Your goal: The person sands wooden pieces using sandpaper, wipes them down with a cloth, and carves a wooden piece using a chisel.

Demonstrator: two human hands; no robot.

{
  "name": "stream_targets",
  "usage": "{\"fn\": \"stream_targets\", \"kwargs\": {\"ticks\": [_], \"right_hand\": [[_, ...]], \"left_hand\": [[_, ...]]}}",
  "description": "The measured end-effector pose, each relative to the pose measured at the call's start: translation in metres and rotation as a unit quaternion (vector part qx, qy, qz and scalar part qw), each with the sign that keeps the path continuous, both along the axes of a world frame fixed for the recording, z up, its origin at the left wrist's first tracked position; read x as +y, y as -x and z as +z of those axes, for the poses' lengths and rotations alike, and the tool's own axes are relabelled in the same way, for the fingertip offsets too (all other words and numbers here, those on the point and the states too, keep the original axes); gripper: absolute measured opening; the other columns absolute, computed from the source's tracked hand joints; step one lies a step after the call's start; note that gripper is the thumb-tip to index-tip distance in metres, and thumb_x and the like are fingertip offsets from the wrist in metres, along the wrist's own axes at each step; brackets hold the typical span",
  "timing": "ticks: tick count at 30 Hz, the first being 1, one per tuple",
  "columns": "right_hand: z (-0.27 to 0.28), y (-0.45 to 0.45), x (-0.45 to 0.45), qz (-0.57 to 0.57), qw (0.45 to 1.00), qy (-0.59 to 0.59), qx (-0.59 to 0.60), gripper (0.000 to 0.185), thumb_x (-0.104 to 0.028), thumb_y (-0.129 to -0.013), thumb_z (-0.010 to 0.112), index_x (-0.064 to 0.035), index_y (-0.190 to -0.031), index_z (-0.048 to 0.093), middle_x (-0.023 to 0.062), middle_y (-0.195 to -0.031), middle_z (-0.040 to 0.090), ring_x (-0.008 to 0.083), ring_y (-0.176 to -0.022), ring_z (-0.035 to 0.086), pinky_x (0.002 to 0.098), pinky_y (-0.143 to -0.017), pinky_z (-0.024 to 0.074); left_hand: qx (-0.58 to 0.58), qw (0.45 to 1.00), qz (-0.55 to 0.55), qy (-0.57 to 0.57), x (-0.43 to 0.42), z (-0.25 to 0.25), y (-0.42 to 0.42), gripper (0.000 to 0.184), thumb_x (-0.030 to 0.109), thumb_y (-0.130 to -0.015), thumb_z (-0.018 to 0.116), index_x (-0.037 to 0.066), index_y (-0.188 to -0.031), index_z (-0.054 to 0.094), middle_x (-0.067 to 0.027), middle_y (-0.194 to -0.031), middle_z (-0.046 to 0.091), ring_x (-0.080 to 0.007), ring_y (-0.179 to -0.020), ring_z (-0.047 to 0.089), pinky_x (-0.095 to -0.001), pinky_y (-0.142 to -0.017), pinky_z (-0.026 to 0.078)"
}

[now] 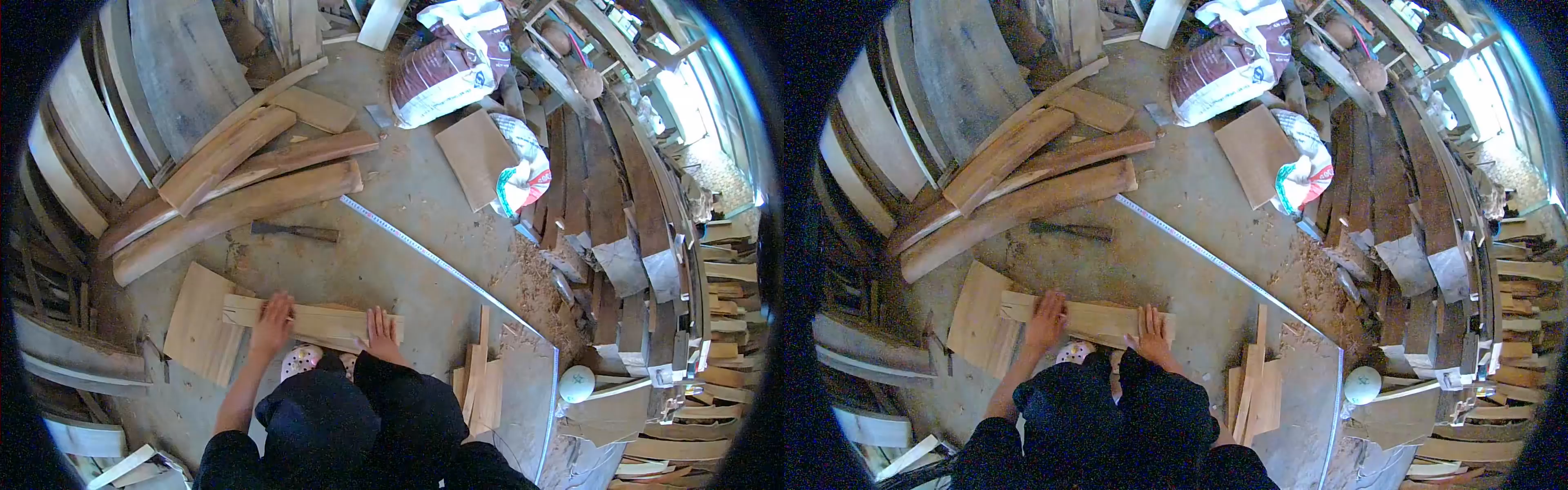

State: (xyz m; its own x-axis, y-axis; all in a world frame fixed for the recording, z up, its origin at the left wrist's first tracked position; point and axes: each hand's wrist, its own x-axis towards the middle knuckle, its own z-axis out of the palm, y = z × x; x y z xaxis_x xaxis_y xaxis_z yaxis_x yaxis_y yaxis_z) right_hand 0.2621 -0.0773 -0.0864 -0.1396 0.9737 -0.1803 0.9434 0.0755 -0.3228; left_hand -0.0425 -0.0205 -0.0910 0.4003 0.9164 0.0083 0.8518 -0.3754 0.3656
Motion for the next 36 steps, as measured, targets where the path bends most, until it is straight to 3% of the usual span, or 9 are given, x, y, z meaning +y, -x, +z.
{"fn": "stream_targets", "kwargs": {"ticks": [4, 6, 11, 16, 21, 23, 28, 33, 36], "right_hand": [[0.003, 0.011, 0.002, 0.028, 0.999, 0.000, -0.034, 0.083, -0.054, -0.087, 0.041, -0.0037, -0.143, 0.005, 0.0183, -0.149, 0.002, 0.0312, -0.138, -0.002, 0.0491, -0.109, -0.0005], [0.006, 0.016, 0.004, 0.024, 0.999, 0.003, -0.031, 0.083, -0.055, -0.087, 0.039, -0.0036, -0.143, 0.005, 0.0184, -0.149, 0.002, 0.0314, -0.138, -0.003, 0.0500, -0.109, -0.0010], [0.000, 0.013, 0.009, 0.011, 0.997, 0.064, -0.051, 0.080, -0.056, -0.089, 0.035, -0.0054, -0.143, 0.006, 0.0177, -0.149, 0.002, 0.0305, -0.138, -0.004, 0.0506, -0.109, -0.0010], [0.002, 0.015, 0.007, -0.006, 0.997, 0.069, -0.029, 0.079, -0.057, -0.089, 0.033, -0.0071, -0.144, 0.005, 0.0164, -0.150, -0.001, 0.0284, -0.139, -0.005, 0.0503, -0.109, -0.0019], [-0.002, 0.016, 0.007, -0.021, 0.998, 0.057, -0.022, 0.081, -0.059, -0.087, 0.035, -0.0086, -0.144, 0.007, 0.0153, -0.150, 0.000, 0.0286, -0.139, -0.003, 0.0515, -0.108, 0.0005], [-0.016, 0.013, 0.005, -0.028, 0.999, 0.026, 0.002, 0.084, -0.062, -0.085, 0.038, -0.0094, -0.144, 0.009, 0.0145, -0.150, 0.003, 0.0301, -0.139, 0.002, 0.0547, -0.107, 0.0042], [-0.009, 0.014, 0.007, -0.006, 0.999, 0.014, -0.043, 0.077, -0.057, -0.089, 0.033, -0.0080, -0.144, 0.009, 0.0163, -0.149, 0.004, 0.0289, -0.139, -0.001, 0.0489, -0.109, -0.0008], [-0.004, 0.015, 0.007, -0.016, 0.999, 0.027, -0.026, 0.077, -0.056, -0.089, 0.035, -0.0083, -0.144, 0.010, 0.0159, -0.149, 0.006, 0.0288, -0.139, 0.002, 0.0498, -0.109, 0.0017], [0.003, 0.020, 0.008, -0.023, 0.998, 0.042, -0.036, 0.077, -0.057, -0.089, 0.034, -0.0084, -0.144, 0.010, 0.0158, -0.149, 0.005, 0.0286, -0.139, 0.001, 0.0497, -0.109, 0.0017]], "left_hand": [[0.052, 0.978, 0.196, -0.043, -0.003, -0.004, -0.009, 0.057, 0.028, -0.089, 0.042, 0.011, -0.141, 0.026, -0.0066, -0.146, 0.025, -0.0217, -0.136, 0.020, -0.0449, -0.110, 0.011], [0.028, 0.992, 0.095, 0.080, 0.009, 0.003, -0.043, 0.058, 0.027, -0.088, 0.042, 0.011, -0.141, 0.025, -0.0063, -0.147, 0.025, -0.0211, -0.136, 0.020, -0.0458, -0.110, 0.010], [-0.085, 0.984, -0.153, -0.044, 0.013, -0.014, -0.101, 0.057, 0.024, -0.085, 0.045, 0.012, -0.139, 0.031, -0.0072, -0.143, 0.032, -0.0215, -0.134, 0.026, -0.0466, -0.109, 0.013], [0.053, 0.981, 0.185, 0.005, 0.014, 0.000, -0.012, 0.056, 0.024, -0.088, 0.042, 0.010, -0.140, 0.026, -0.0070, -0.147, 0.023, -0.0215, -0.136, 0.020, -0.0463, -0.109, 0.012], [0.101, 0.875, 0.464, -0.096, 0.019, -0.014, -0.006, 0.056, 0.024, -0.088, 0.040, 0.009, -0.140, 0.027, -0.0078, -0.146, 0.026, -0.0252, -0.135, 0.022, -0.0478, -0.108, 0.016], [0.209, 0.928, 0.308, -0.009, 0.013, -0.058, -0.035, 0.055, 0.026, -0.089, 0.038, 0.011, -0.140, 0.027, -0.0068, -0.147, 0.025, -0.0245, -0.136, 0.021, -0.0481, -0.108, 0.016], [-0.066, 0.997, 0.017, -0.020, -0.009, -0.012, -0.072, 0.052, 0.028, -0.088, 0.038, 0.014, -0.138, 0.032, -0.0087, -0.145, 0.028, -0.0249, -0.134, 0.025, -0.0498, -0.106, 0.019], [-0.230, 0.914, 0.330, -0.042, 0.023, -0.060, 0.016, 0.053, 0.030, -0.091, 0.033, 0.012, -0.141, 0.027, -0.0100, -0.147, 0.023, -0.0234, -0.136, 0.020, -0.0479, -0.107, 0.015], [0.093, 0.905, 0.409, -0.073, 0.035, -0.040, 0.023, 0.054, 0.032, -0.092, 0.032, 0.012, -0.142, 0.024, -0.0099, -0.148, 0.021, -0.0223, -0.137, 0.017, -0.0458, -0.108, 0.012]]}}
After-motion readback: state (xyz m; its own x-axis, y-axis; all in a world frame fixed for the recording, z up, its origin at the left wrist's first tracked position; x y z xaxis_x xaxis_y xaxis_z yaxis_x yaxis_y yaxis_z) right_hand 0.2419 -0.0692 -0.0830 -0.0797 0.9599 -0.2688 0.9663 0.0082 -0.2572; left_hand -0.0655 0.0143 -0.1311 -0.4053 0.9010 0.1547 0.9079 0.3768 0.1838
